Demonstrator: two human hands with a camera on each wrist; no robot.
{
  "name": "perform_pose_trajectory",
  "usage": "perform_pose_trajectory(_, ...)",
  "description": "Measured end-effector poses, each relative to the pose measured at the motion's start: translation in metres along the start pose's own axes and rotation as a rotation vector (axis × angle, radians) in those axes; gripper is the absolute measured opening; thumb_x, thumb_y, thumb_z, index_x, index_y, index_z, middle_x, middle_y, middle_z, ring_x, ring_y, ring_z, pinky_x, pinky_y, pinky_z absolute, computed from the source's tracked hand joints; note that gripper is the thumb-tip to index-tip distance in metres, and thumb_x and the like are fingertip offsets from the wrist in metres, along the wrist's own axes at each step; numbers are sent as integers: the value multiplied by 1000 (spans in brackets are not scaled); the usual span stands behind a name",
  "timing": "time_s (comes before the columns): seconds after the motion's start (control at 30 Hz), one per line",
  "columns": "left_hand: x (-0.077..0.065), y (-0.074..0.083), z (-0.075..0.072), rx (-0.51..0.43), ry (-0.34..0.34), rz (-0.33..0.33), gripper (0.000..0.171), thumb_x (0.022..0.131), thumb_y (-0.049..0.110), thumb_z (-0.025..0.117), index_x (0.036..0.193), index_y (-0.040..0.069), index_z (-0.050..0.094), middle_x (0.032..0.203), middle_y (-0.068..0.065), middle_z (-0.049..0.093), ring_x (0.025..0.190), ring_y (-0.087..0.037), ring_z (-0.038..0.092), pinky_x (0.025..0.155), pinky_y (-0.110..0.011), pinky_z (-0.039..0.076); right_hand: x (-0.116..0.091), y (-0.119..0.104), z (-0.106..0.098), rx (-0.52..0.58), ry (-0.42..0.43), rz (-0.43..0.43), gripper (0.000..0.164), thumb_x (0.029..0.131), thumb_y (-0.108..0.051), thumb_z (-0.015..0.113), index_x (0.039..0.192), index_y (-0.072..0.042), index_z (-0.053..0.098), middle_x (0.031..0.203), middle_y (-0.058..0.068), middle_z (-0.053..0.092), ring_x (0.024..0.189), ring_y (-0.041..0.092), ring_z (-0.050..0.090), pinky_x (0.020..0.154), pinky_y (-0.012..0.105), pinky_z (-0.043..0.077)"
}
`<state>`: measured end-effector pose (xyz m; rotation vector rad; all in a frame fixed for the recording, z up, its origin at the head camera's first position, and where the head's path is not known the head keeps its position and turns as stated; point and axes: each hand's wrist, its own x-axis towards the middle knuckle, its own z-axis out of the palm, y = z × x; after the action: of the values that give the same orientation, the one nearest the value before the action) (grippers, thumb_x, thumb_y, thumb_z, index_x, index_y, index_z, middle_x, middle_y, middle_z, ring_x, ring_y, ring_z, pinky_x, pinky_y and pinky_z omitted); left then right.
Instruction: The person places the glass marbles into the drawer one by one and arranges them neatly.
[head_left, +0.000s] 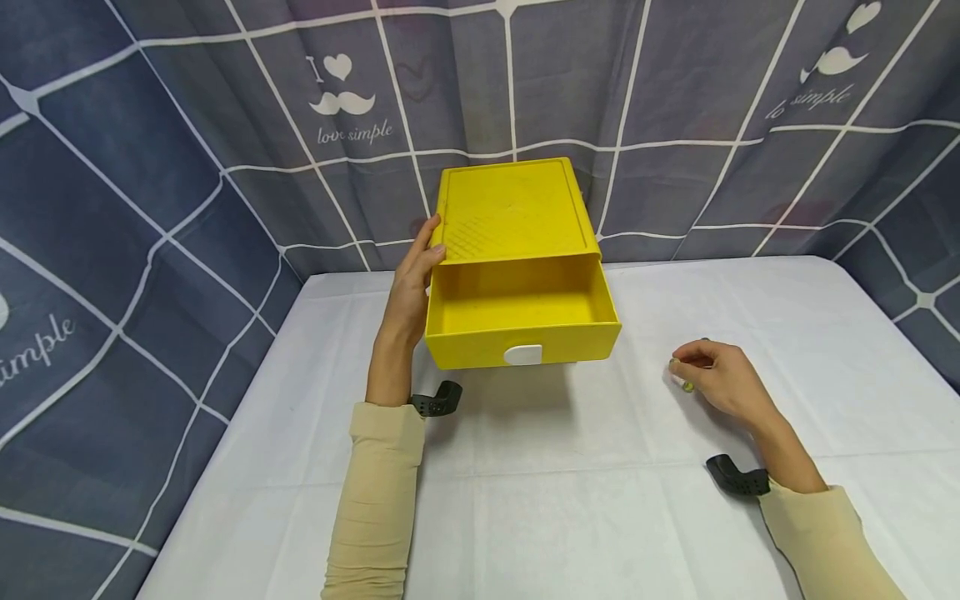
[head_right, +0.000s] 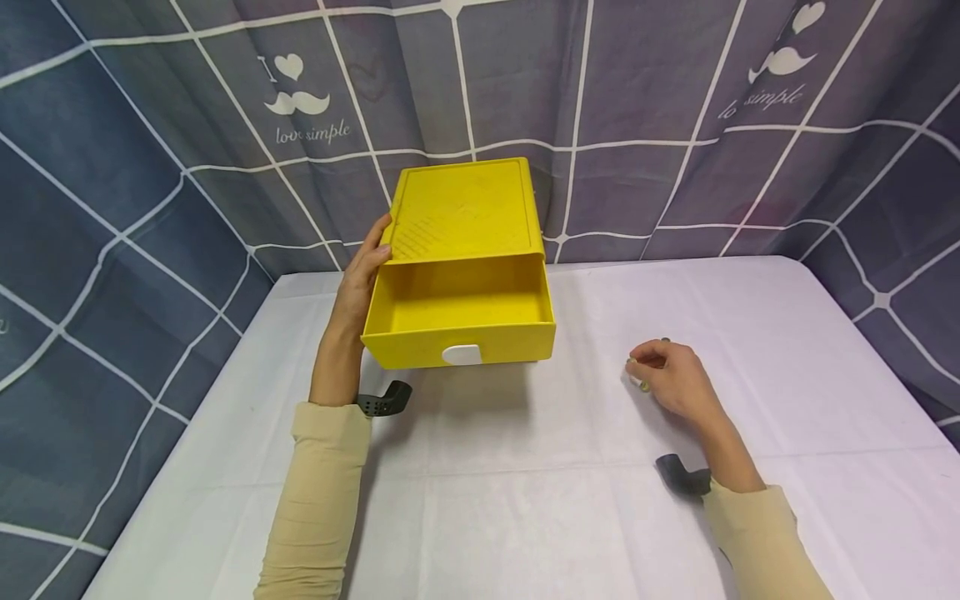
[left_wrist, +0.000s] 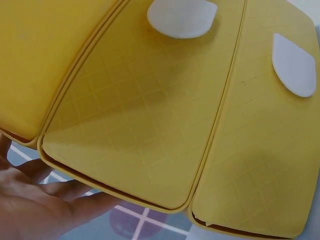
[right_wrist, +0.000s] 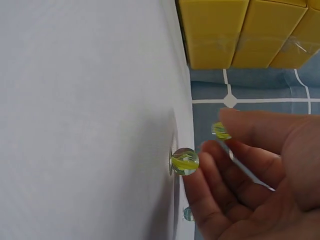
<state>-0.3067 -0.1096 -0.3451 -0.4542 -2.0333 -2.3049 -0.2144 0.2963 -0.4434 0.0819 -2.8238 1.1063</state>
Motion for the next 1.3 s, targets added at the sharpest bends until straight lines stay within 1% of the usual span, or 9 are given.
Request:
perform_pose_trajectory(0.1, 0, 0, 0, -4, 6, -6, 63, 98, 32, 49, 157, 24, 28, 161, 7, 19, 144, -12, 23, 116, -42, 21, -1, -2, -1, 27, 39, -14, 26, 95, -20, 65, 107, 3, 68, 101, 17, 68, 90, 24, 60, 73, 28, 44)
perform_pose_trajectory(0.27, 0, 0, 0, 3, 11, -6, 63, 98, 32, 49, 157, 24, 28, 162, 6, 18, 144, -14, 22, 116, -42, 20, -2, -4, -2, 79, 91, -39, 25, 95, -19, 66, 106, 3, 69, 99, 17, 70, 82, 3, 59, 73, 21, 43)
perform_pose_trajectory(0.37, 0, 1, 1, 1, 12, -7, 63, 98, 32, 49, 157, 24, 28, 162, 6, 19, 144, -14, 23, 116, -43, 20, -3, -6, -4, 100, 118, -46, 25, 94, -19, 67, 106, 3, 70, 98, 17, 70, 80, -3, 57, 73, 18, 43)
perform_pose_trajectory(0.57, 0, 0, 1, 3, 5, -7, 63, 98, 32, 49, 157, 25, 28, 162, 7, 18, 144, -14, 23, 116, -43, 20, -5, -14, -7, 125, 147, -39, 24, 93, -20, 68, 105, 1, 71, 96, 16, 70, 79, 0, 58, 70, 16, 43)
perform_pose_trajectory(0.77, 0, 0, 1, 10, 9, -5, 64, 98, 33, 49, 157, 25, 28, 161, 7, 19, 145, -15, 22, 116, -45, 19, -8, -34, -11, 115, 188, -66, 23, 92, -21, 70, 104, -1, 72, 96, 14, 70, 77, -3, 59, 67, 13, 44)
perform_pose_trajectory(0.9, 0, -1, 1, 15, 7, -5, 64, 98, 34, 49, 157, 26, 27, 161, 7, 18, 144, -16, 22, 116, -46, 19, -12, -46, -12, 124, 208, -88, 22, 91, -20, 71, 104, -2, 72, 96, 11, 70, 77, -4, 60, 66, 12, 45)
perform_pose_trajectory(1.1, 0, -1, 1, 8, 7, -6, 64, 97, 34, 49, 157, 26, 27, 161, 7, 18, 144, -17, 23, 115, -48, 20, -19, -61, -15, 141, 231, -119, 20, 90, -19, 72, 104, -5, 73, 94, 3, 70, 80, -6, 60, 70, 12, 45)
perform_pose_trajectory(1.3, -1, 0, 1, -3, 10, -8, 64, 97, 34, 49, 157, 26, 28, 161, 7, 19, 144, -16, 24, 115, -47, 22, -27, -78, -18, 144, 256, -152, 19, 90, -18, 73, 104, -6, 73, 95, 1, 69, 84, -5, 60, 75, 13, 43)
